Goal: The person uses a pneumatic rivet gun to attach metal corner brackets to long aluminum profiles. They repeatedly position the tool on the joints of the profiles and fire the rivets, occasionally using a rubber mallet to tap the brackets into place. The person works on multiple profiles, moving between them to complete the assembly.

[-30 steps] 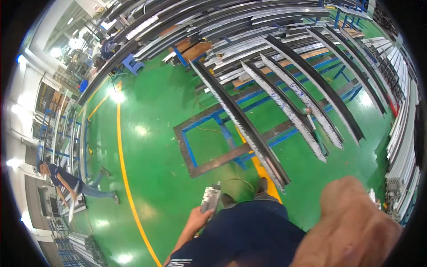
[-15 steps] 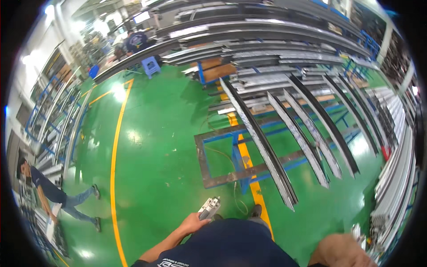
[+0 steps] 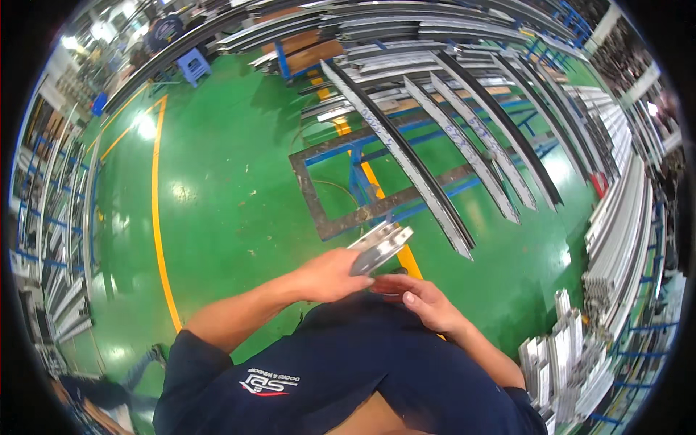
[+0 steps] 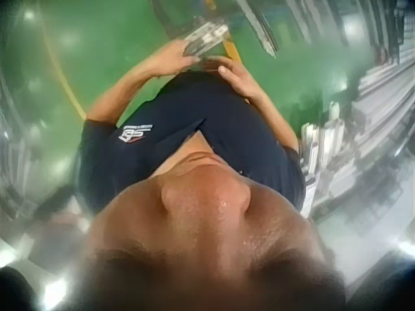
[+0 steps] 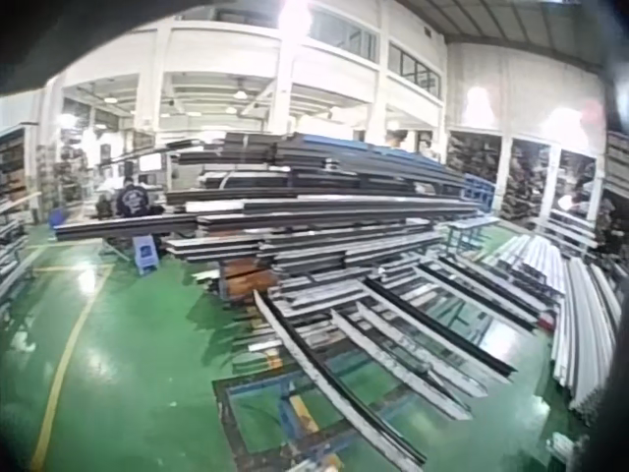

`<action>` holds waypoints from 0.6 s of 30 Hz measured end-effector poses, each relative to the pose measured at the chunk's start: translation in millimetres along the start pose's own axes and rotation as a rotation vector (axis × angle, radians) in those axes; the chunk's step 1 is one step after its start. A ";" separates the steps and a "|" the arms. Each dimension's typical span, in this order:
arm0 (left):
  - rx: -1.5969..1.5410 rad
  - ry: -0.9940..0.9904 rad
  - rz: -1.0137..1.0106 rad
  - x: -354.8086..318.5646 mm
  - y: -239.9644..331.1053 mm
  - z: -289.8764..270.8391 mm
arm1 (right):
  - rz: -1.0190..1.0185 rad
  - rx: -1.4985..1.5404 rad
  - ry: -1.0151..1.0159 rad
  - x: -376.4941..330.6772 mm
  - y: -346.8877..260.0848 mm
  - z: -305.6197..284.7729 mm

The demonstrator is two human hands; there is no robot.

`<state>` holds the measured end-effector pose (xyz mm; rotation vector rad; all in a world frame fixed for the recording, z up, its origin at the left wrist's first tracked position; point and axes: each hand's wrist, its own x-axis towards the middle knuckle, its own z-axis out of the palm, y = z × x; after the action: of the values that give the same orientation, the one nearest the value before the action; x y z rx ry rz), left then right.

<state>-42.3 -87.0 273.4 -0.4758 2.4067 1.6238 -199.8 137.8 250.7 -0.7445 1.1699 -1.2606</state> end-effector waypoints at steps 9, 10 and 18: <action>0.171 -0.305 0.335 96.8 119.8 99.0 | -0.248 0.560 0.824 -49.4 -42.5 3.0; 0.166 -0.342 0.371 106.1 125.1 113.3 | -0.263 0.590 0.931 -56.6 -42.0 -3.3; 0.282 -0.467 0.492 197.0 142.4 120.6 | -0.469 1.083 1.470 -171.3 69.3 -80.0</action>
<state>-279.9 43.7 283.9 0.5245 2.4208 1.3103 -237.0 330.6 206.1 0.9862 1.0611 -2.6274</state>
